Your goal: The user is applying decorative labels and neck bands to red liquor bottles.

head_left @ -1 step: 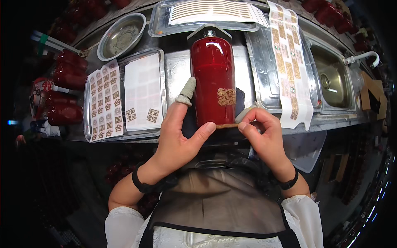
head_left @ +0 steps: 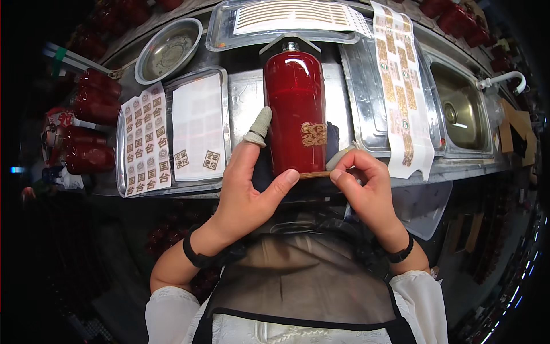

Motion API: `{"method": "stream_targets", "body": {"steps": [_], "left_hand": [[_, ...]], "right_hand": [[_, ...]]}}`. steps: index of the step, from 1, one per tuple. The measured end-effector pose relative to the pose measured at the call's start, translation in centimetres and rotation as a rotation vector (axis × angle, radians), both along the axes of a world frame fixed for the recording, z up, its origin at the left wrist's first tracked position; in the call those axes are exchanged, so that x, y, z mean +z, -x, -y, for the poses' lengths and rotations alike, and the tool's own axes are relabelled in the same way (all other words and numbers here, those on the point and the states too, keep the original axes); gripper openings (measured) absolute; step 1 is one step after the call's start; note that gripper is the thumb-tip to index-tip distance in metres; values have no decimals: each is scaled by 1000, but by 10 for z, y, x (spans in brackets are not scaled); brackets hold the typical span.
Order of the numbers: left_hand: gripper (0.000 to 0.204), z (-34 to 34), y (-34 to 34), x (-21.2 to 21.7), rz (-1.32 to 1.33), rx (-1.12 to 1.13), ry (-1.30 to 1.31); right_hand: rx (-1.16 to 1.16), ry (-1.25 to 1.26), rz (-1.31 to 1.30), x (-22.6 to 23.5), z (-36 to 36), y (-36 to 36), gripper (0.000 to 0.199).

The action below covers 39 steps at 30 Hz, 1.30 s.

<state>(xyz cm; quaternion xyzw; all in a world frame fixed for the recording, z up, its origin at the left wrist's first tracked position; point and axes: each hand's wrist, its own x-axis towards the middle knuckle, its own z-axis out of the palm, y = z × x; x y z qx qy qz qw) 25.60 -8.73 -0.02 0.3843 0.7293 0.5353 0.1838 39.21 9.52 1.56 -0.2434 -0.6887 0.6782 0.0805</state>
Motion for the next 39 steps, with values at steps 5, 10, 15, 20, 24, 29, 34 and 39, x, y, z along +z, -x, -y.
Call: {"method": "stream_targets", "body": {"steps": [5,10,15,20,24,29,34,39], "left_hand": [[82,0,0,0,-6,-1,-5],[83,0,1,-1,-5,-4,-1],[77,5,4,-4,188,-4,-64],[80,2,1,1,16,-21,1],[86,-2,-4,3,-106,0,59],[86,0,-3,0,-69,11,48],[78,5,2,-7,81,-42,-64],[64,22,-2,-6,115,92,-103]], "right_hand": [[2,-4,1,-2,0,0,9],[5,-10,-5,-3,0,2,9],[-9,-102,-20,-9,1,2,18],[19,-347,-34,-10,5,6,30],[14,-388,-22,-12,7,8,33],[19,-388,-17,-10,7,10,34],[22,-395,-16,-8,6,9,35],[18,-372,-34,-12,7,12,35]]}}
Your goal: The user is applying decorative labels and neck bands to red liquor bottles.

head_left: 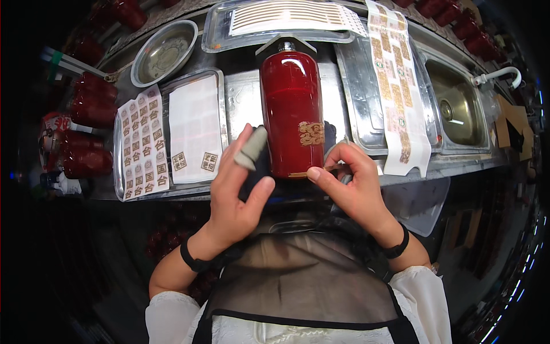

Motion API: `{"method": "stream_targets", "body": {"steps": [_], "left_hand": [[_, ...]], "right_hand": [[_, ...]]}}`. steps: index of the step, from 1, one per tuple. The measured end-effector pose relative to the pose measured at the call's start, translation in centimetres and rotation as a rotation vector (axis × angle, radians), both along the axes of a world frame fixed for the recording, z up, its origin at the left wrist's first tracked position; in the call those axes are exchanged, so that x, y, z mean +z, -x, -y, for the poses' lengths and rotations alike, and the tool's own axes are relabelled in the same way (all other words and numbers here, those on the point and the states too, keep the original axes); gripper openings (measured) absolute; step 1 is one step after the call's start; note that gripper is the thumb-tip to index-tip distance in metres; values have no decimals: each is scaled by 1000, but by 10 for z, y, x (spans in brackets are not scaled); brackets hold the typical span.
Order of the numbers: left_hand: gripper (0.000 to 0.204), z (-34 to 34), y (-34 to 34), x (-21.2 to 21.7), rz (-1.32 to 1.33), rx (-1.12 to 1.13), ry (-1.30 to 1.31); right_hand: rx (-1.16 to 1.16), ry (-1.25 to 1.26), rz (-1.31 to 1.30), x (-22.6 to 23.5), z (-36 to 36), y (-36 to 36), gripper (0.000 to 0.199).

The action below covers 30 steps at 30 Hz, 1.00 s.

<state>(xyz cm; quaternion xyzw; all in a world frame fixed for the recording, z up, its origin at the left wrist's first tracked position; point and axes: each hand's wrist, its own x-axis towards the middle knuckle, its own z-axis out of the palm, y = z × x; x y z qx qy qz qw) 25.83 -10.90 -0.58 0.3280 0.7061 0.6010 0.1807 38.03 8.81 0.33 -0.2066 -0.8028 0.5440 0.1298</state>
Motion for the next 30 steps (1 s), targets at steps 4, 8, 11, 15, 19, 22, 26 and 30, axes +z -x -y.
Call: {"method": "stream_targets", "body": {"steps": [4,8,11,15,19,22,26,30], "left_hand": [[46,5,-12,20,-694,-198,270],[47,9,-14,18,-851,-165,381],[47,15,-13,18,-869,-136,432],[47,19,-13,19,-869,-130,456],[46,13,-12,29,-904,-134,429],[45,7,-9,32,-953,-163,398],[43,1,-7,32,-1003,-178,380],[40,-6,-6,32,-1073,-181,376]], "right_hand": [[0,-12,6,0,0,-1,33],[7,-28,28,2,0,-2,34],[9,-16,-20,-1,1,0,34],[0,-23,-25,-1,0,0,34],[31,4,-20,-1,-5,-3,29],[39,130,20,-4,-12,-8,19],[22,208,4,-8,-11,-11,8],[8,229,33,-7,-12,-12,8]]}}
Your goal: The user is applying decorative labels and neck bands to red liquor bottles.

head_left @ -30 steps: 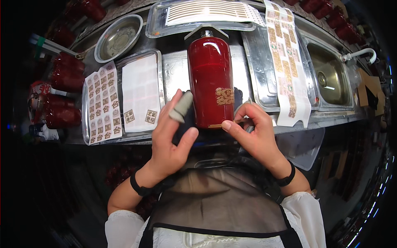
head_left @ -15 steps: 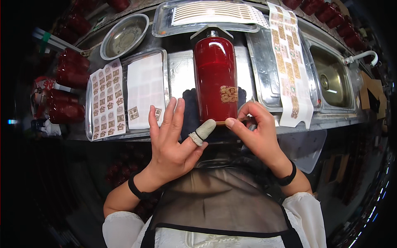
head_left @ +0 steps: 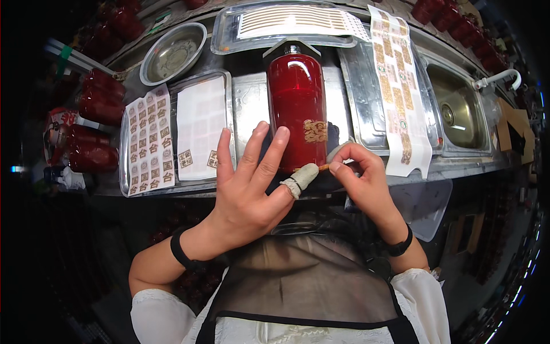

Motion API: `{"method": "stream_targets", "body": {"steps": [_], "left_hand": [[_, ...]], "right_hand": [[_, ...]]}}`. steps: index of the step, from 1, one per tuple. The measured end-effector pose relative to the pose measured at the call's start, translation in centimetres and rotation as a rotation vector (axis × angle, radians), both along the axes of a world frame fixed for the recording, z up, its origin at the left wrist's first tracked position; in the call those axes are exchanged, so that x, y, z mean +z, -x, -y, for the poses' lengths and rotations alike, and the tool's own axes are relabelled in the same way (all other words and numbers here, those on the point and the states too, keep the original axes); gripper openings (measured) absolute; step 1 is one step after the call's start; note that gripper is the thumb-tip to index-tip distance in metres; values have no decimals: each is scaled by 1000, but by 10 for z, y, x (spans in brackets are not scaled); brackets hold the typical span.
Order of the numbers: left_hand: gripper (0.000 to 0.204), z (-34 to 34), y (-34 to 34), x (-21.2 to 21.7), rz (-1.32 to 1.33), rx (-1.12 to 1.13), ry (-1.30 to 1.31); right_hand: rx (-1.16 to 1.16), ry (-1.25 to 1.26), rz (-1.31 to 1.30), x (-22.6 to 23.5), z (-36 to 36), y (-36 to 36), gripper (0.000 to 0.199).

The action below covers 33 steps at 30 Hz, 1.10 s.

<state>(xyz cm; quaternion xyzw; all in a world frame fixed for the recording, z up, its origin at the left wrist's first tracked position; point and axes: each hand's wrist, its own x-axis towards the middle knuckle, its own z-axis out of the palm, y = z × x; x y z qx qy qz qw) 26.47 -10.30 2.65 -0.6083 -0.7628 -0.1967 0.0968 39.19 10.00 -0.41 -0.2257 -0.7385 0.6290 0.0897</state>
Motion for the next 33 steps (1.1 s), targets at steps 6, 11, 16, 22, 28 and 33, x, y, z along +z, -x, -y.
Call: {"method": "stream_targets", "body": {"steps": [6,11,16,22,28,33], "left_hand": [[24,-15,1,-1,-109,-18,-35],[23,-42,-4,-1,-106,-7,-73],[75,-28,10,-22,147,34,-201],[71,-2,16,-38,331,10,-244],[51,23,9,-44,249,-9,-167],[51,14,10,-36,169,-26,-163]], "right_hand": [[27,-1,-5,-1,1,4,6],[-11,-37,-59,-5,1,-2,5],[18,-37,-25,4,1,0,6],[69,47,19,19,-4,-6,8],[72,73,3,16,-6,-4,8],[56,83,10,12,-8,-4,8]]}}
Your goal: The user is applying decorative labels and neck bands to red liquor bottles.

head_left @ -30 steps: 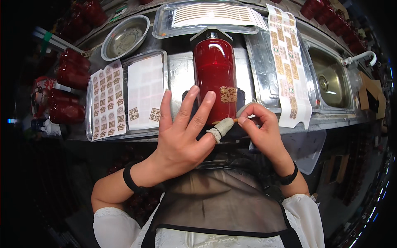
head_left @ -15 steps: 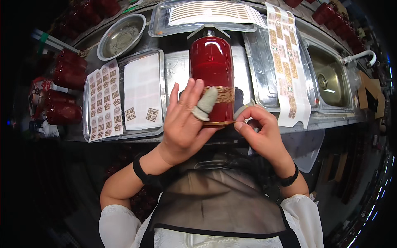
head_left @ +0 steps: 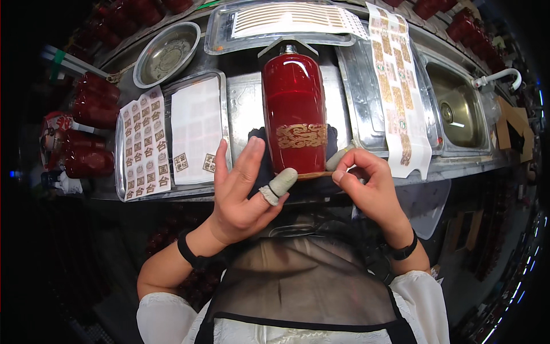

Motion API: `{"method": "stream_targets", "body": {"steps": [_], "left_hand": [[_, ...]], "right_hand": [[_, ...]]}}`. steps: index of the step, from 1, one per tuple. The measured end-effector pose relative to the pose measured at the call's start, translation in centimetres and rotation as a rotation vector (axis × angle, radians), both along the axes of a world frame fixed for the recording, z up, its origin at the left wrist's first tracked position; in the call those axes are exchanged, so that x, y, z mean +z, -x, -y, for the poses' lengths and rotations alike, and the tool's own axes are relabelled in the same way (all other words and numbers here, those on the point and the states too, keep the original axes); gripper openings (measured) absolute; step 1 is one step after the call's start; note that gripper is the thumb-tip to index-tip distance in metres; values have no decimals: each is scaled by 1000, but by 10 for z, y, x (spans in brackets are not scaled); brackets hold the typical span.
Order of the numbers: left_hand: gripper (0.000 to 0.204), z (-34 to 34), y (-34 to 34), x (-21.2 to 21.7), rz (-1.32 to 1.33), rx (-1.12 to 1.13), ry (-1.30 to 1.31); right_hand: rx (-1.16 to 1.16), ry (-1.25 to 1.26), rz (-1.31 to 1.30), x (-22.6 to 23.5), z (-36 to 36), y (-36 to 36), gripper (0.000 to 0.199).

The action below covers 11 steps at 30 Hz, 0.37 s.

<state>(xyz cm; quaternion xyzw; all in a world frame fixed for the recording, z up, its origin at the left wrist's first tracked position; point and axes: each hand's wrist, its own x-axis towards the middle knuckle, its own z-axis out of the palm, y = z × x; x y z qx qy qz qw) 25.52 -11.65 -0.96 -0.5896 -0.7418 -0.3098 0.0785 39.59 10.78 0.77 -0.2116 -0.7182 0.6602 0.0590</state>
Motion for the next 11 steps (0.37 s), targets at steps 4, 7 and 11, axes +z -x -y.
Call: {"method": "stream_targets", "body": {"steps": [4,7,11], "left_hand": [[50,-12,1,11,-92,-19,18],[43,-20,2,14,-145,-27,17],[36,-35,3,21,-276,-51,22]], "right_hand": [[-16,1,18,-3,0,0,8],[-10,-14,33,0,1,2,8],[-1,-46,61,0,2,8,8]]}}
